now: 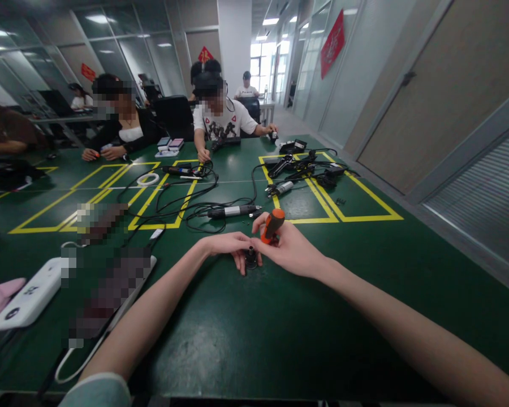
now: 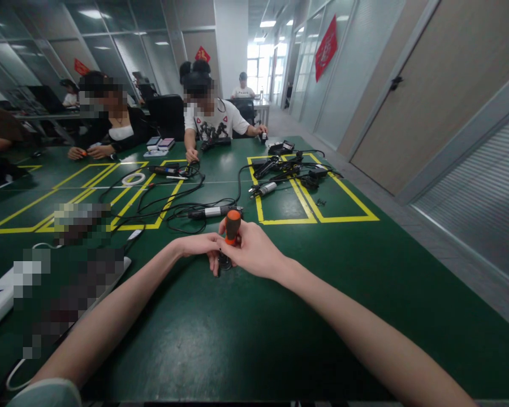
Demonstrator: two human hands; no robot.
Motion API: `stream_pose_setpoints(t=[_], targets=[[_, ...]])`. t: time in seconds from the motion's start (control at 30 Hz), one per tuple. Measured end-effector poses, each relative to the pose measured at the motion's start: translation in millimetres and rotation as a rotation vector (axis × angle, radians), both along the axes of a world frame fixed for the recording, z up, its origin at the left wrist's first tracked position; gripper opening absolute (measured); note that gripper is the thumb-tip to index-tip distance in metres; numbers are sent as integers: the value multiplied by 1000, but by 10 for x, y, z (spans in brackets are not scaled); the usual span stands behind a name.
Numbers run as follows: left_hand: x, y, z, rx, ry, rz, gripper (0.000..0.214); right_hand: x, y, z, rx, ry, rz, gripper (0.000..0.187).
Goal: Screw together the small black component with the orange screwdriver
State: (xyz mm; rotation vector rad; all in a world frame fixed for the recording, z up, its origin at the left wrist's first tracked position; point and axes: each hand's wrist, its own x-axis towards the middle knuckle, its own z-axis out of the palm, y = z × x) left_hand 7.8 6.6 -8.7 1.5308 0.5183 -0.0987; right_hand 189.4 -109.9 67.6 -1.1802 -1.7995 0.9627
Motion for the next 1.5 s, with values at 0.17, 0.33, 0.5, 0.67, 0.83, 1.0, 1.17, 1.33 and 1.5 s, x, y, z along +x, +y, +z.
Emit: stream_pose_setpoints(t=[0.17,0.33,0.5,0.67,0.83,1.0,1.17,1.33,1.5], targets=[[0,-21,9,-2,-17,11,35,8,11,-8,49,-37,28,12],[9,-56,105,-1,3,6,50,31,33,-18,55,-24,0,15],[17,-58,105,-13,2,7,49,28,36,-20,25,-10,-5,24],[28,-61,78,-18,21,43,39,26,26,-35,-14,17,-7,28],[21,-53,65,-6,9,28,39,22,32,-26,8,-4,-28,20],[11,-31,45,15,7,7,44,18,49,-10,60,-50,-22,14],[14,-43,54,9,-2,20,41,38,46,-14,87,-63,-46,14],[12,-57,68,9,-3,40,39,43,45,-11,44,-50,-33,23],[11,-40,52,20,16,29,45,27,58,-22,57,-54,-23,9]])
